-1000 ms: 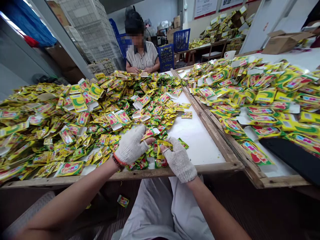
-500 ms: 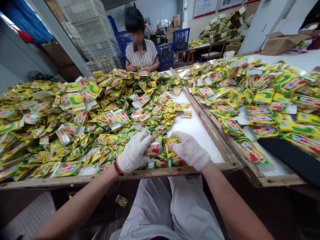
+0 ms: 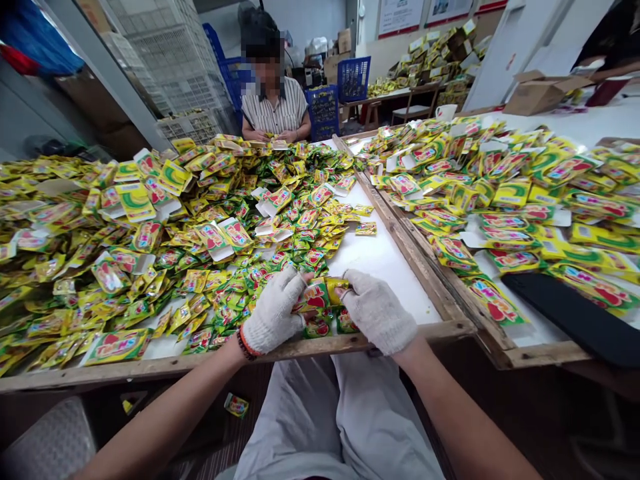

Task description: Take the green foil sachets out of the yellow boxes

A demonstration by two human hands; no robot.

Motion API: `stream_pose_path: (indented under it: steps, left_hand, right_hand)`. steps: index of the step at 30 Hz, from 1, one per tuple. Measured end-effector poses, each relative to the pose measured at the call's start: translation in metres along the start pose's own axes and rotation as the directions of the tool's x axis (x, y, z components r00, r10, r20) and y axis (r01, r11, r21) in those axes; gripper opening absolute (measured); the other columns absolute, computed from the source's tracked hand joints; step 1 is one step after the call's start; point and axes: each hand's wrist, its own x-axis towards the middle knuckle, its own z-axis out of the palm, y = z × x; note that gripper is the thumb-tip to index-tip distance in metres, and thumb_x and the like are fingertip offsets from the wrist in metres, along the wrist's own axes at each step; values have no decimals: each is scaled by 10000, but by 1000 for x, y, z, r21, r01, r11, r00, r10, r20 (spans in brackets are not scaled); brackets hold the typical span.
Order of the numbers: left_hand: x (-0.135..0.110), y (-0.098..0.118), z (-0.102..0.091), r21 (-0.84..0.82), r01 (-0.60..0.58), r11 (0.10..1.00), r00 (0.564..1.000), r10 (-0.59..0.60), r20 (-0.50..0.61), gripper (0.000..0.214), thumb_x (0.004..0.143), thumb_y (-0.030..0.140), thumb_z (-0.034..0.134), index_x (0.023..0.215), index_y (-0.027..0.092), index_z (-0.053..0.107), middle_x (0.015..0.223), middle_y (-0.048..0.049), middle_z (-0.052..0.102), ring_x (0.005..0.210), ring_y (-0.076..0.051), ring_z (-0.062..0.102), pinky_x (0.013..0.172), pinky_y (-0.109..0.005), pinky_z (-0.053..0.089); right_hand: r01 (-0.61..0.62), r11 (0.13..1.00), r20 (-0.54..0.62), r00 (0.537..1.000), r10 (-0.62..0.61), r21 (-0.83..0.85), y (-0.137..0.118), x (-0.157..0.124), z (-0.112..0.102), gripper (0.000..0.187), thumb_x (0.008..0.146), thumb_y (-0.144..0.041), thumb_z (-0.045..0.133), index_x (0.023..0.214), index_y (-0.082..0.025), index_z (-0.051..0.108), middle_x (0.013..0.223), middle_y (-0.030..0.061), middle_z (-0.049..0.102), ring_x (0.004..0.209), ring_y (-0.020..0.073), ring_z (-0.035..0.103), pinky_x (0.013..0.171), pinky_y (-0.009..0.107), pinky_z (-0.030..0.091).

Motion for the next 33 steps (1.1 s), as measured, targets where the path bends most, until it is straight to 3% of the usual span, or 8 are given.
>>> stream_pose_path:
  steps: [4,9,14,17,21,24,29,33]
  left_hand:
    - [-3,-3,10,7,-28,1000,999,28,-18,671,718,191,598,1356,184,390,1164,-138,486,1050,-285,476,882,-439,441]
    - [-4,-7,9,4,25,1000,999,-25,-23,678,729,219,592,1373,187,380,1165,-135,487,1076,-297,465,902,-436,427]
    - [-4,-8,10,-30,-12,999,1000,13,12,739,676,149,569,1386,210,372,1152,-129,484,1046,-288,469,874,-434,431]
    - [-6,-8,10,-46,-52,998,999,52,6,762,651,118,567,1382,227,381,1130,-123,493,1047,-292,472,875,-449,429]
    - [-7,-7,5,-218,-44,975,990,13,-142,700,712,178,628,1368,211,385,1174,-130,491,1124,-288,470,944,-441,416]
    - [-6,-5,1,-528,95,844,946,-242,-215,765,726,329,706,1380,207,327,1255,-126,483,1156,-264,492,982,-407,417]
    - [-2,-5,-1,-882,322,344,894,-417,164,531,749,403,702,1160,173,456,1028,-68,637,894,-183,630,809,-308,512]
    - [-1,-6,0,-909,333,249,859,-478,184,486,721,391,729,1081,176,484,973,-53,652,834,-159,630,740,-271,518]
  right_hand:
    - [15,1000,-11,1000,-16,-23,-3,6,-2,137,763,-217,507,662,-195,597,650,37,637,583,140,518,567,254,360]
    - [-202,886,219,969,117,418,-6,8,-11,198,783,-347,532,736,-191,645,505,-23,595,422,103,481,430,215,353]
    - [-342,712,551,831,-76,613,-10,-5,-15,208,795,-335,516,836,-169,635,444,-20,596,368,103,469,380,198,328]
    - [-352,690,627,756,-188,632,-13,-7,-9,222,793,-324,532,916,-163,620,492,-17,627,370,94,457,368,184,310]
    - [-357,625,561,812,-160,694,-14,-3,0,258,837,-336,503,973,-155,628,520,-10,628,426,99,529,422,185,376]
    - [-342,539,444,893,-67,770,-13,-2,6,352,872,-384,477,1108,-154,601,547,-12,630,457,108,558,452,199,415]
    - [-346,547,380,923,55,762,-11,-1,18,378,845,-433,535,1095,-158,603,542,-9,643,434,101,533,424,191,399]
    - [-379,566,294,925,240,732,-5,4,25,341,787,-461,602,978,-178,596,505,-27,618,381,88,470,373,183,322]
